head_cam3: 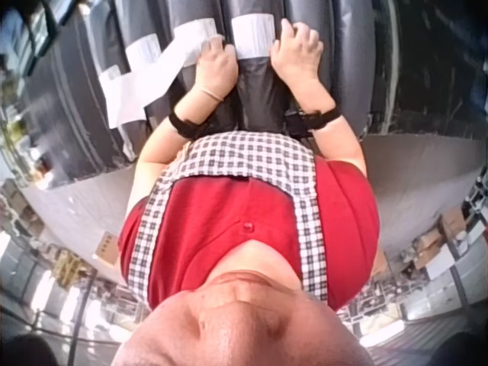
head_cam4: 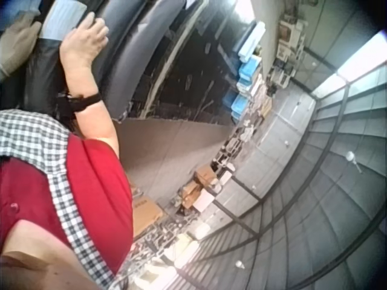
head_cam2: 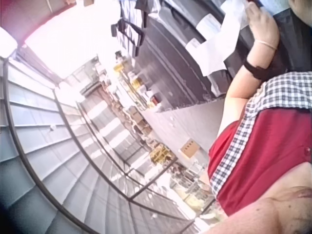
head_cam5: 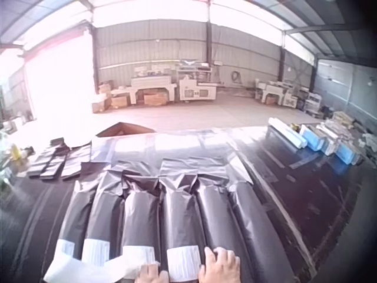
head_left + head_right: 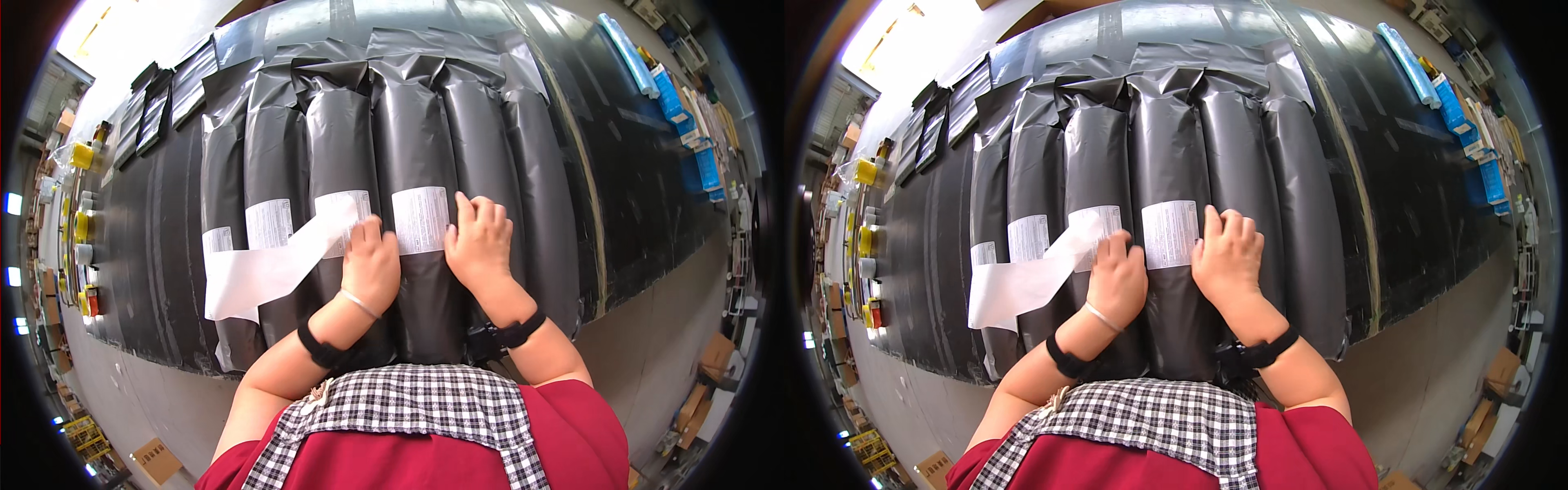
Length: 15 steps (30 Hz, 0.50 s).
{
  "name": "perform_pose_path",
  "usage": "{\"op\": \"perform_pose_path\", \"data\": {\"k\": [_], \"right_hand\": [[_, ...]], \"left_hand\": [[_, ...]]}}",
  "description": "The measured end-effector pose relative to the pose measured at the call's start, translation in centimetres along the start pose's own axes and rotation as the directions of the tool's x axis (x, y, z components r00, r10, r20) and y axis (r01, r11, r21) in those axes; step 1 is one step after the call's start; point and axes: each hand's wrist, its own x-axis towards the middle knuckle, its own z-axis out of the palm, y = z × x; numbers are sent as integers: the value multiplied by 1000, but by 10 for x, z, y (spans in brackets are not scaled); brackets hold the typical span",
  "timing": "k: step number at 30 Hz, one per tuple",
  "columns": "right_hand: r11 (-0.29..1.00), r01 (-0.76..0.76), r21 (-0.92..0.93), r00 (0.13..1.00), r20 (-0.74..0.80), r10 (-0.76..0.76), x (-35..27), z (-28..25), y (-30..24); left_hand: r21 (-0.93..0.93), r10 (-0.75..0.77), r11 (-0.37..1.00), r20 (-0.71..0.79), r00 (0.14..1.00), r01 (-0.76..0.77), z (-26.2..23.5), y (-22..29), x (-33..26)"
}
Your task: Packing rolled products into grey plastic sleeves and applying white labels to them.
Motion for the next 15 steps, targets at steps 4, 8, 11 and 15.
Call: {"op": "perform_pose_path", "data": {"k": [4, 8, 11, 15], "right_hand": [[925, 227, 305, 971, -4, -237, -5, -6, -15], [981, 171, 92, 910, 368, -193, 32, 0, -59], [998, 67, -14, 940, 336, -59, 75, 18, -58], [981, 173, 92, 944, 269, -192, 10, 13, -53]], "left_hand": [[-424, 142, 904, 159, 977, -62, -53, -13, -33], [-730, 275, 678, 142, 951, -88, -105, -34, -53], [-416, 5, 899, -310, 951, -140, -135, -67, -62], [-19, -130, 992, -128, 983, 128, -177, -141, -78]]}}
